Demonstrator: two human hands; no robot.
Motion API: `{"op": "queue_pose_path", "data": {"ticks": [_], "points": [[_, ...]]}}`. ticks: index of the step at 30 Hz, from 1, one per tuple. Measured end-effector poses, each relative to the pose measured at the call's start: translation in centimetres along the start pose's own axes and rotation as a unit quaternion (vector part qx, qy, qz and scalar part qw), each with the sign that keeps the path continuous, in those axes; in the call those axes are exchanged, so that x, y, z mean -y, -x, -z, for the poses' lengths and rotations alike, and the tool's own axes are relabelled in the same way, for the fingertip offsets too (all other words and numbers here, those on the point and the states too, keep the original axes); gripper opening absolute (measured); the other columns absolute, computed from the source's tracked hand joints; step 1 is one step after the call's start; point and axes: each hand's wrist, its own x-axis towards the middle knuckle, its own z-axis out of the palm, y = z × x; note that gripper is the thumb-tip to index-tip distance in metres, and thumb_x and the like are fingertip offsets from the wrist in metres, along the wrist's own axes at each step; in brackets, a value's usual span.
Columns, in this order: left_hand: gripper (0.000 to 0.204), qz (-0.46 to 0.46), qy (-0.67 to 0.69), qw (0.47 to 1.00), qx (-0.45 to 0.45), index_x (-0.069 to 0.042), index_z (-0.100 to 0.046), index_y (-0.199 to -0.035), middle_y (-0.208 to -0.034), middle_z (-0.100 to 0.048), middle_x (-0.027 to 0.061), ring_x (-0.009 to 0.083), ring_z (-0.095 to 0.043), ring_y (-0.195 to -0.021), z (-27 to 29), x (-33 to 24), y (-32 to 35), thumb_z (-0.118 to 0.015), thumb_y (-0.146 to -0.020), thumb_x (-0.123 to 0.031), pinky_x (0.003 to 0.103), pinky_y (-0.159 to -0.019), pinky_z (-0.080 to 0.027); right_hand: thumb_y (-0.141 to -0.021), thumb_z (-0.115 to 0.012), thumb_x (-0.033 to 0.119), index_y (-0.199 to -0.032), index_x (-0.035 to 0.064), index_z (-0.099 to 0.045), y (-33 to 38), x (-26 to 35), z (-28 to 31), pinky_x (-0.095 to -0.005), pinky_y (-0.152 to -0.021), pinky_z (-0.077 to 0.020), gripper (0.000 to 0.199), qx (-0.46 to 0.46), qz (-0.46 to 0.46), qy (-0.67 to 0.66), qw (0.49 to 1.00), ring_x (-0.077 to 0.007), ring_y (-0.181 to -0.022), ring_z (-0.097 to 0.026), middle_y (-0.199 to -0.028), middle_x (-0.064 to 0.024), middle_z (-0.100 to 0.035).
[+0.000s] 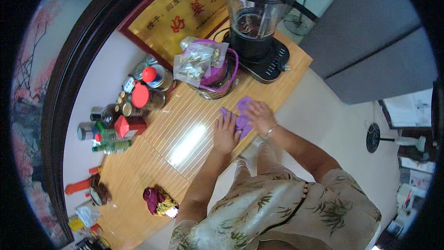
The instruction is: The person wipes a wooden countertop with a purple cloth, moving around a blender and various bottles. The person systematically cleans the surface by wiping different sections of the countertop.
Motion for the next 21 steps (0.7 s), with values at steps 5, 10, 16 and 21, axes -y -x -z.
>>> {"op": "queue_pose_path", "data": {"ticks": [5,10,16,21], "points": [[0.061,0.005,-0.088,0.996,0.008,-0.006,-0.034,-0.143,-0.152,-0.027,0.0140,0.0339,-0.018,-0.142,-2.0,-1.7,-4.2,-0.047,-0.092,-0.035,0.058,-0.112,-0.011,-0.091,-0.052,0.039,-0.145,0.0162,-0.034,0.3,-4.2,-0.9,-0.0492,-0.115,-0.0119,0.061,-0.119,-0.165,0.004,0.979,-0.0339,-0.141,-0.020,-0.153,-0.0127,-0.024],[0.060,0.093,-0.092,0.991,0.022,-0.006,-0.033,-0.143,-0.152,-0.028,0.0145,0.0347,-0.018,-0.142,-0.6,-0.1,1.7,-0.047,-0.092,-0.032,0.059,-0.112,-0.009,-0.091,-0.048,0.043,-0.147,0.0129,-0.029,-0.9,2.5,-2.3,-0.0489,-0.116,-0.0050,0.066,-0.084,-0.124,-0.012,0.989,-0.0326,-0.143,-0.015,-0.155,-0.0126,-0.020],[0.069,0.198,-0.105,0.974,0.036,-0.006,-0.028,-0.147,-0.153,-0.024,0.0177,0.0379,-0.015,-0.142,0.1,-0.5,15.8,-0.054,-0.088,-0.033,0.066,-0.108,-0.006,-0.090,-0.053,0.042,-0.148,0.0169,-0.028,3.7,6.8,-2.0,-0.0483,-0.116,-0.0037,0.068,-0.002,0.104,-0.090,0.990,-0.0324,-0.144,-0.011,-0.155,-0.0140,-0.017],[0.063,0.196,-0.066,0.978,0.033,-0.005,-0.031,-0.145,-0.153,-0.020,0.0209,0.0418,-0.014,-0.142,-2.0,-3.6,13.8,-0.049,-0.092,-0.035,0.060,-0.111,-0.009,-0.086,-0.059,0.041,-0.147,0.0174,-0.030,5.3,4.0,-1.6,-0.0486,-0.116,-0.0044,0.072,-0.010,0.156,-0.125,0.980,-0.0340,-0.143,-0.013,-0.154,-0.0169,-0.019]]}}
